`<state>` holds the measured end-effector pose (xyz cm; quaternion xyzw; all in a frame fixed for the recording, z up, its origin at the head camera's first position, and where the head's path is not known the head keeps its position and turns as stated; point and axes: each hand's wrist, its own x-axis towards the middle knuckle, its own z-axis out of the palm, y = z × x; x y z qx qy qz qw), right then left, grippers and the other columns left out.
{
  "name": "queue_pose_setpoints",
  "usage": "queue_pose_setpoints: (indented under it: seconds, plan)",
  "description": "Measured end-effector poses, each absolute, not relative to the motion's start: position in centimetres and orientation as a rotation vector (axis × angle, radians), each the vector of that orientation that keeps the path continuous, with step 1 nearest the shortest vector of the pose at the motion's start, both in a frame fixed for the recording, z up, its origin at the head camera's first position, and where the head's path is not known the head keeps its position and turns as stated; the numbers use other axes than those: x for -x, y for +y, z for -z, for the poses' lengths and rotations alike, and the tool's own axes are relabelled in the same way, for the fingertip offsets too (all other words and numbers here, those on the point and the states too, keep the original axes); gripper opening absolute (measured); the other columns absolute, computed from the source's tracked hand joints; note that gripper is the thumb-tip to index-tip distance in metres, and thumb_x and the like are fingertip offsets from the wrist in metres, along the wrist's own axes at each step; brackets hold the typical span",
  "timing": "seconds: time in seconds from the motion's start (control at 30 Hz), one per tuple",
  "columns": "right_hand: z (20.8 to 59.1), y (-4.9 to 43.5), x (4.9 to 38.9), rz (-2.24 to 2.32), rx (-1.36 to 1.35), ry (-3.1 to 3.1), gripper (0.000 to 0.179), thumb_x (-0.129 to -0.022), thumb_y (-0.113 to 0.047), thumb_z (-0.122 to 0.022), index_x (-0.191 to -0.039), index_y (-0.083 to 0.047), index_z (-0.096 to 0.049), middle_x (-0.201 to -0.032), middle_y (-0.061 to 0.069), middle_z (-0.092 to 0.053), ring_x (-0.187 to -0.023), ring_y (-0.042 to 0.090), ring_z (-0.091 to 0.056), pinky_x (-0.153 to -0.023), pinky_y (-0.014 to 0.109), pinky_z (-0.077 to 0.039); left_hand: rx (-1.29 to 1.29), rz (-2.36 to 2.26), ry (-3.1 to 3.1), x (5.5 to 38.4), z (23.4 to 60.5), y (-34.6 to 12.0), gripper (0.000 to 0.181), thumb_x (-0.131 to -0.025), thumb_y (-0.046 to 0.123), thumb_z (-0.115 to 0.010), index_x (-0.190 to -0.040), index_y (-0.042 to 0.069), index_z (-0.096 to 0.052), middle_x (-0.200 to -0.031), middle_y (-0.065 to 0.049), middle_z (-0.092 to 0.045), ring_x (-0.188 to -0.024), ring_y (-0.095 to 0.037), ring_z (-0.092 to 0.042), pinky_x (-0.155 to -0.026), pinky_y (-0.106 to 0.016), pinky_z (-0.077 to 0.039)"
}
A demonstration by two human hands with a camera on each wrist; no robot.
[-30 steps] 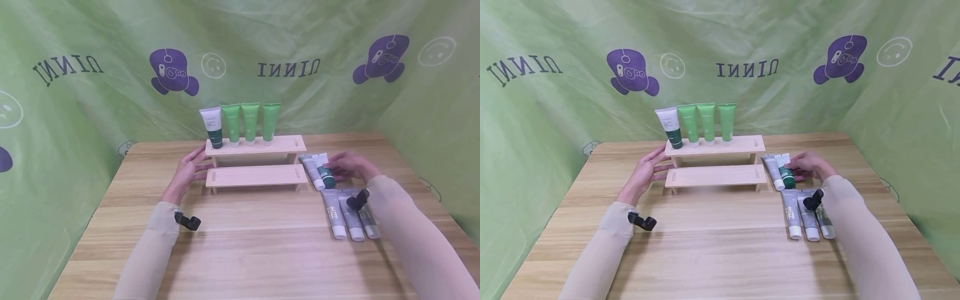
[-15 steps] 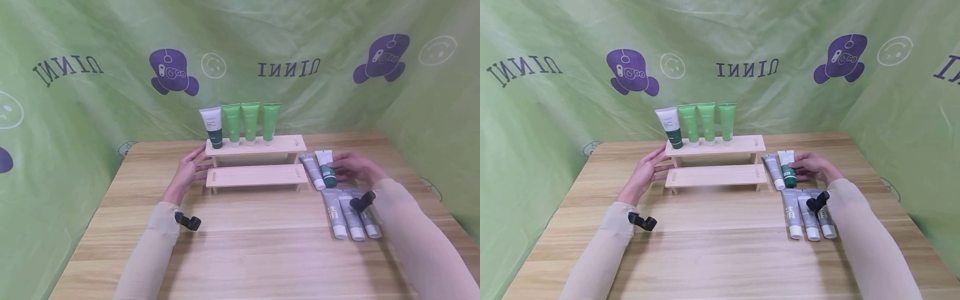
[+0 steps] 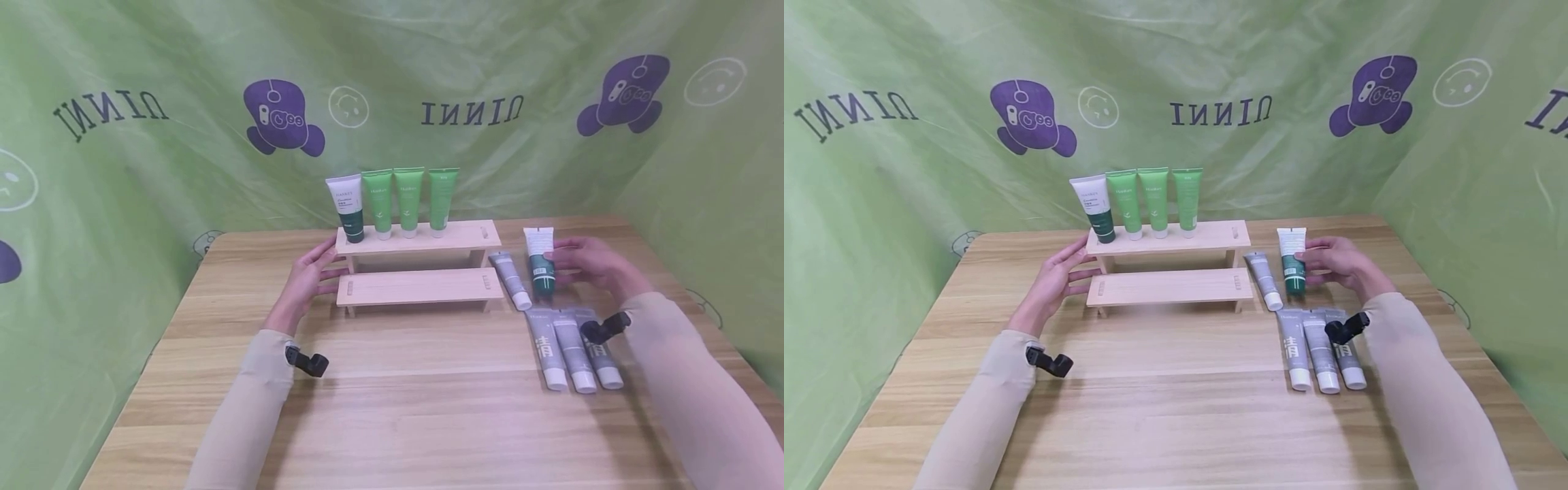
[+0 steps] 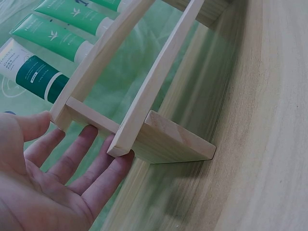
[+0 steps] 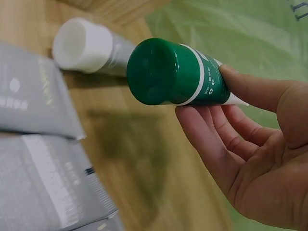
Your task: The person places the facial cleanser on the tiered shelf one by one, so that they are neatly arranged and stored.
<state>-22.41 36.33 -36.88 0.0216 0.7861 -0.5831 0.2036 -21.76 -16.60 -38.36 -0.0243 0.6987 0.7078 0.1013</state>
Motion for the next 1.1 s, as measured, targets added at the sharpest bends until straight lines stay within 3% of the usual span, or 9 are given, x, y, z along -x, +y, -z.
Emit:
queue_pose_setpoints:
  seconds: [0.5,0.83,1.1]
  plan:
    - [30.6,31.7,21.4,1.848,0.003,2.369,0.042,-0.097,-0.012,-0.069,-0.128,-0.003,-0.044,-0.104,-0.004,-0.062,-0.092,0.009,-0.065,-0.084,0.037,-0.06,0.055,-2.098,2.061,21.8,38.4,-16.8,0.048,-0.107,0.031,-0.048,-0.155,0.028,-0.041,-0.144,-0.019,-0.053,-0.125,-0.041,-0.057,-0.093,-0.048,-0.056]
    - [28.7,27.0,20.9,2.158,0.184,2.346,0.037,-0.091,0.003,-0.071,-0.122,-0.003,-0.052,-0.105,0.004,-0.065,-0.091,0.014,-0.069,-0.074,0.035,-0.062,0.061,-2.113,2.044,21.9,38.4,-16.7,0.049,-0.107,0.03,-0.049,-0.155,0.027,-0.041,-0.142,-0.02,-0.054,-0.124,-0.041,-0.057,-0.097,-0.054,-0.052]
    - [28.8,24.4,21.8,2.106,0.331,2.502,0.04,-0.09,0.006,-0.07,-0.125,-0.005,-0.054,-0.11,0.006,-0.062,-0.095,0.014,-0.067,-0.077,0.032,-0.061,0.063,-2.104,2.053,21.8,38.6,-16.7,0.048,-0.107,0.032,-0.05,-0.154,0.029,-0.042,-0.143,-0.02,-0.053,-0.124,-0.039,-0.058,-0.096,-0.052,-0.053]
